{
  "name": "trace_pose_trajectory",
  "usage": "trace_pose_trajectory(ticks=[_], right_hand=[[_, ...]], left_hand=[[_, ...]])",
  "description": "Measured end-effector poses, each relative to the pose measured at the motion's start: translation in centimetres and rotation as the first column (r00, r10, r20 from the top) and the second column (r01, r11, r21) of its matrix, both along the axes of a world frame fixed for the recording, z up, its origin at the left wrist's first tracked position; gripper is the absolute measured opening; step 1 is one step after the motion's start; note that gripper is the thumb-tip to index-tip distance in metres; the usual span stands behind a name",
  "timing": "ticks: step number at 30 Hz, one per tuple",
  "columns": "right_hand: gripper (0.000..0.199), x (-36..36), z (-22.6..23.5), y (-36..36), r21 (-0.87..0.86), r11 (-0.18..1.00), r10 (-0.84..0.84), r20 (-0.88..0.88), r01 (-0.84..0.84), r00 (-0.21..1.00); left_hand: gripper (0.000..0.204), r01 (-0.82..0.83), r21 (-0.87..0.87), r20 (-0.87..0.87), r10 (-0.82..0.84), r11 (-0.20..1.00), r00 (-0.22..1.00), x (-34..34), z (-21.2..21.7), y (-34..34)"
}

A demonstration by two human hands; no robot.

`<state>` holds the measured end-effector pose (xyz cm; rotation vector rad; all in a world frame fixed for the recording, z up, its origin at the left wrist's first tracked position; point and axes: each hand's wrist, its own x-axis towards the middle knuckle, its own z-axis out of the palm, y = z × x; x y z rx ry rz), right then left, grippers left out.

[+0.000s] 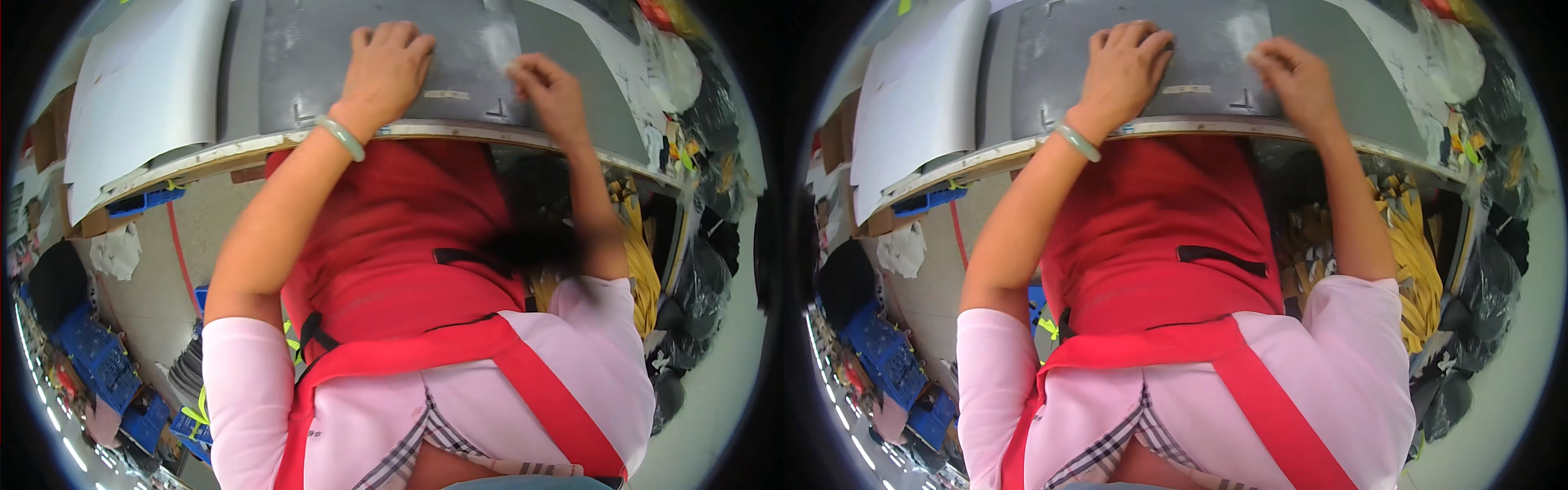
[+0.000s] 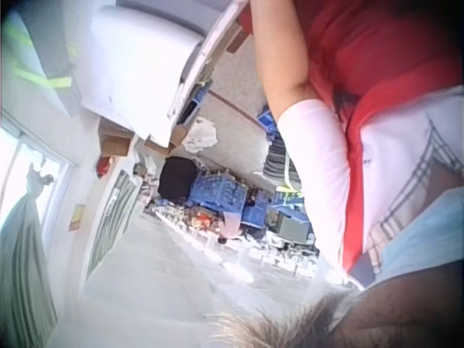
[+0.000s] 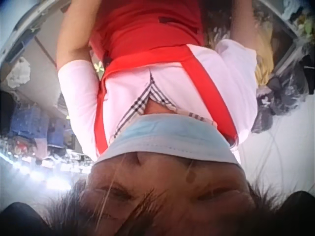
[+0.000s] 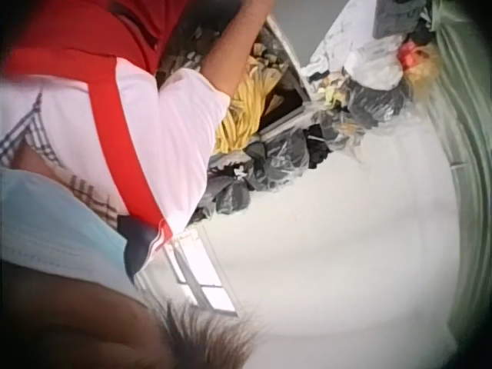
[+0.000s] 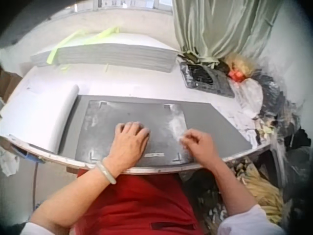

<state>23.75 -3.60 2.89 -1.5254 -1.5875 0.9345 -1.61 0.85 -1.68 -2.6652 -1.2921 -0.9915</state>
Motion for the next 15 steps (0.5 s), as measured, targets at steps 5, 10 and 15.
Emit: trace_pose_trajectory(ticks=[5,10,15], right_hand=[[0.01,-1.3,0.4,-4.2,0.155,0.973,0.113,0.332,-0.173,0.936],[0.01,-1.8,0.1,-4.4,0.197,0.953,0.129,0.428,-0.231,0.895],[0.011,-0.9,0.0,-4.1,0.159,0.964,0.115,0.471,-0.213,0.874]], left_hand=[[0.03,-0.079,-0.013,-0.12,0.076,0.997,0.99,0.4,-0.2,-0.2],[0.026,-0.052,-0.001,-0.058,0.052,0.999,0.997,0.7,1.6,-0.8],[0.029,-0.049,-0.094,-0.081,0.042,0.994,0.996,0.4,1.4,-0.7]])
